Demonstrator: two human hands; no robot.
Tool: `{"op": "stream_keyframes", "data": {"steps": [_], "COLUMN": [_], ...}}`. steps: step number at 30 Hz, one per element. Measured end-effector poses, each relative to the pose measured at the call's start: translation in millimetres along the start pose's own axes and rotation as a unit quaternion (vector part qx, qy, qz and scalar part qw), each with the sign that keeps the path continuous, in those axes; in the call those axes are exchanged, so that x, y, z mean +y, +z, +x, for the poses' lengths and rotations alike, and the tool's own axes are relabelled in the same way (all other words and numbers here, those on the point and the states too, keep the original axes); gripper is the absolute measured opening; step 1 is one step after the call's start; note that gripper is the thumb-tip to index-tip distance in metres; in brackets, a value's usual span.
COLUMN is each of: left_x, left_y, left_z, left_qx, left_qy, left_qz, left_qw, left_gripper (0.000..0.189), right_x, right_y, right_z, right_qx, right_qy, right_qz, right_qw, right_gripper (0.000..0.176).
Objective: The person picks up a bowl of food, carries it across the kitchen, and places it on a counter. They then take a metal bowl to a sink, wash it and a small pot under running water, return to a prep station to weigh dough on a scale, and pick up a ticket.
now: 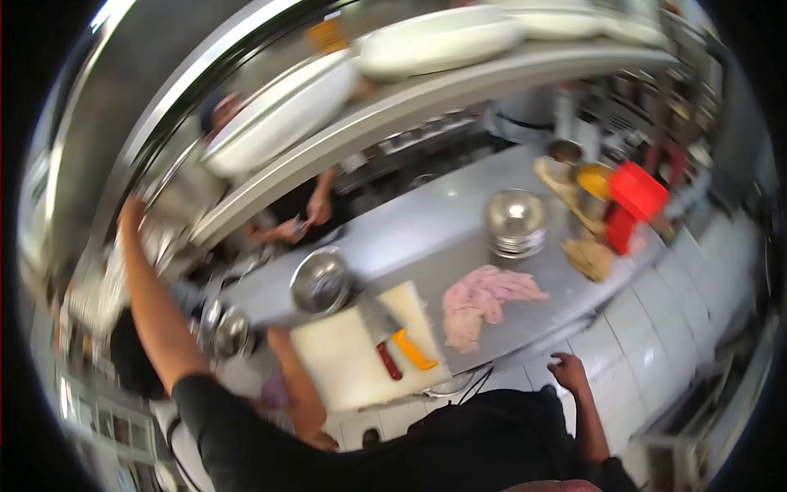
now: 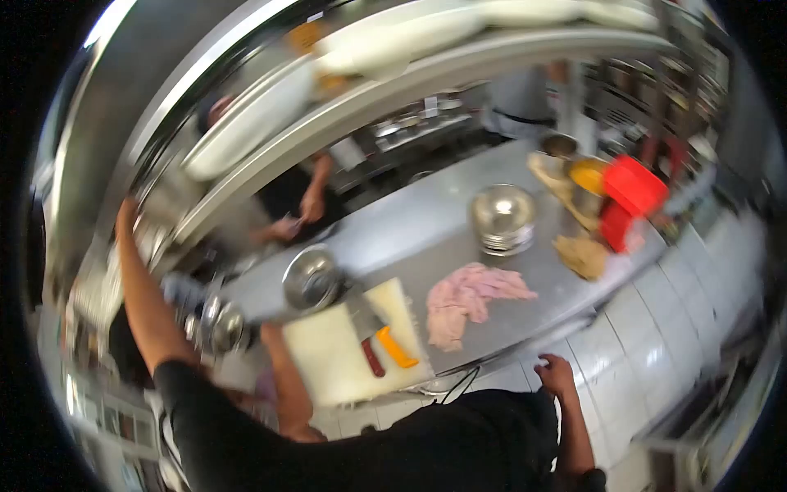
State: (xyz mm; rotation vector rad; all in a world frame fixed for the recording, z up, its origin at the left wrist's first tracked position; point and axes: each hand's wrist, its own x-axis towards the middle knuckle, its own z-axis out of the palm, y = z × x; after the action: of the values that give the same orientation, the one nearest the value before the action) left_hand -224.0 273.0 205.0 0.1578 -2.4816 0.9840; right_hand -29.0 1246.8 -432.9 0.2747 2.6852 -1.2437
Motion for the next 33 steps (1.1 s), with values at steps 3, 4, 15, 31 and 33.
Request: {"op": "stream_keyframes", "data": {"steps": [3,4,15,31,33], "left_x": [-13,-10,268,800,878], "left_y": [26,20,-364,-598,-610], "left_z": [8,11,-85,-222,-246], "left_qx": [0.045,0.033,0.485,-0.118,-0.15], "left_qy": [0.009,-0.005,-0.231,0.502,0.513], "left_qz": [0.085,0.074,-0.276,-0.689,-0.701], "left_qw": [0.995,0.997,0.797,0.509,0.471], "left_gripper": [0.025,0.028,0.037,0.013,0.01], "right_x": [-7,-6,31,246,281], "right_y": [-5,-5,-35,-153,-163], "right_z": [-12,-13,-23,-139,-165], "right_qx": [-0.016,-0.007,-0.004,0.176,0.203], "right_qy": [0.042,0.038,0.056,0.185,0.231], "right_qz": [0.006,0.002,-0.037,0.084,0.107], "right_qw": [0.999,0.999,0.998,0.963,0.945], "right_gripper": [0.039,0.037,0.026,0.024,0.024]}}
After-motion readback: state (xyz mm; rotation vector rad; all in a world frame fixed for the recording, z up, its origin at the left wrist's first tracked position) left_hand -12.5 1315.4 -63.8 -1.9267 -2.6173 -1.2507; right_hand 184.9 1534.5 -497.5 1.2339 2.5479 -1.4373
